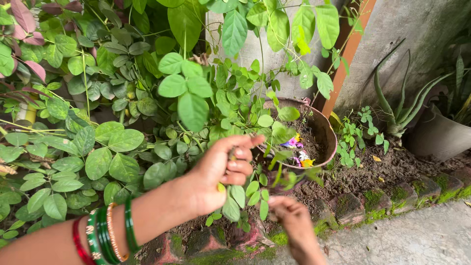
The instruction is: The person tends to plants by hand, including moving branches aside, weeding the soil, and removing dead leaves from plants in garden beds and a flowerpot.
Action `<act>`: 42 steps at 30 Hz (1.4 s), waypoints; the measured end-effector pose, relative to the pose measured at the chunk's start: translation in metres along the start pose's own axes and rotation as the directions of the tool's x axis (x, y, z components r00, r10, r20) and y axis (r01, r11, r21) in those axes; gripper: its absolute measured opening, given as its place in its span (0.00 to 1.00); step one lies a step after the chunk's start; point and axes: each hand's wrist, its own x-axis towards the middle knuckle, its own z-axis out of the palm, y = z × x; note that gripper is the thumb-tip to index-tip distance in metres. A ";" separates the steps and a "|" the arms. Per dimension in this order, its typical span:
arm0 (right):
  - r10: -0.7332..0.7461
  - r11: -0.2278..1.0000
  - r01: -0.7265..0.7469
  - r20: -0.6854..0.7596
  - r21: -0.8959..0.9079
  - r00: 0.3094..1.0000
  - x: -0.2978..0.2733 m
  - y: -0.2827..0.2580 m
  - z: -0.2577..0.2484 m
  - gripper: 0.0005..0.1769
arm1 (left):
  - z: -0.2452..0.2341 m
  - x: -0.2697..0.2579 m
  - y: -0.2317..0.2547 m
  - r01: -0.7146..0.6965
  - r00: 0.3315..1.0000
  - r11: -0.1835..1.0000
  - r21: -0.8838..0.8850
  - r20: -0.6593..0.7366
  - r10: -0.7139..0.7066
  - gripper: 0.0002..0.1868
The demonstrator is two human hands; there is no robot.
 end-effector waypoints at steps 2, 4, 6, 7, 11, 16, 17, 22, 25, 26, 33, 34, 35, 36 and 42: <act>-0.007 1.000 0.006 0.058 0.019 0.998 0.001 0.024 0.021 0.08 | 0.001 0.005 -0.007 0.086 0.996 0.996 0.024 0.025 -0.086 0.16; -0.014 0.999 0.010 0.116 0.040 0.993 0.000 0.039 0.040 0.10 | 0.000 0.010 -0.011 0.134 0.989 0.991 0.020 0.065 -0.135 0.16; 0.015 0.986 -0.018 -0.015 -0.164 1.000 -0.004 0.040 0.059 0.09 | -0.002 0.016 -0.012 0.181 0.978 0.983 0.018 0.103 -0.182 0.16; 0.016 0.987 -0.018 -0.015 -0.161 1.000 -0.009 0.037 0.070 0.09 | -0.004 0.020 -0.012 0.209 0.971 0.976 0.052 0.108 -0.214 0.16; -0.112 0.873 0.212 0.243 -0.440 0.964 -0.022 0.027 0.082 0.10 | -0.019 0.040 -0.016 0.267 0.957 0.950 0.159 0.073 -0.281 0.16; -0.153 0.788 0.298 0.298 -0.539 0.942 -0.016 0.053 0.051 0.11 | -0.050 0.065 -0.003 0.186 0.982 0.962 0.198 -0.021 -0.186 0.21; -0.109 0.673 0.278 0.280 -0.686 0.954 -0.015 0.054 0.037 0.10 | -0.055 0.068 -0.002 0.145 0.989 0.963 0.226 -0.039 -0.140 0.23; -0.139 0.432 0.316 0.285 -0.845 0.949 -0.013 0.048 -0.018 0.15 | -0.055 0.074 -0.002 0.073 0.994 0.954 0.292 -0.097 -0.046 0.24; -0.118 0.331 0.287 0.262 -0.899 0.958 -0.007 0.050 -0.049 0.15 | -0.054 0.078 0.002 0.018 0.992 0.947 0.322 -0.126 0.024 0.25; -0.079 0.330 0.222 0.207 -0.917 0.975 -0.005 0.052 -0.059 0.14 | -0.055 0.079 0.002 -0.011 0.989 0.946 0.324 -0.133 0.057 0.26; 0.036 0.365 0.059 0.077 -0.929 0.996 0.015 0.033 -0.139 0.11 | -0.060 0.088 0.010 -0.065 0.995 0.980 0.189 -0.066 0.079 0.25; 0.039 0.365 0.058 0.077 -0.929 0.996 0.018 0.031 -0.152 0.11 | -0.060 0.088 0.011 -0.079 0.993 0.984 0.160 -0.069 0.091 0.26; 0.054 0.384 0.001 0.023 -0.923 0.998 0.025 0.031 -0.164 0.11 | -0.061 0.089 0.012 -0.093 0.992 0.987 0.132 -0.072 0.104 0.27; 0.072 0.402 -0.057 -0.030 -0.914 0.997 0.031 0.034 -0.176 0.11 | -0.060 0.090 0.013 -0.091 0.992 0.987 0.130 -0.075 0.101 0.27; 0.091 0.749 -0.253 -0.284 -0.612 0.954 0.074 0.085 -0.265 0.12 | -0.061 0.090 0.012 -0.162 0.980 0.975 0.153 -0.092 0.177 0.27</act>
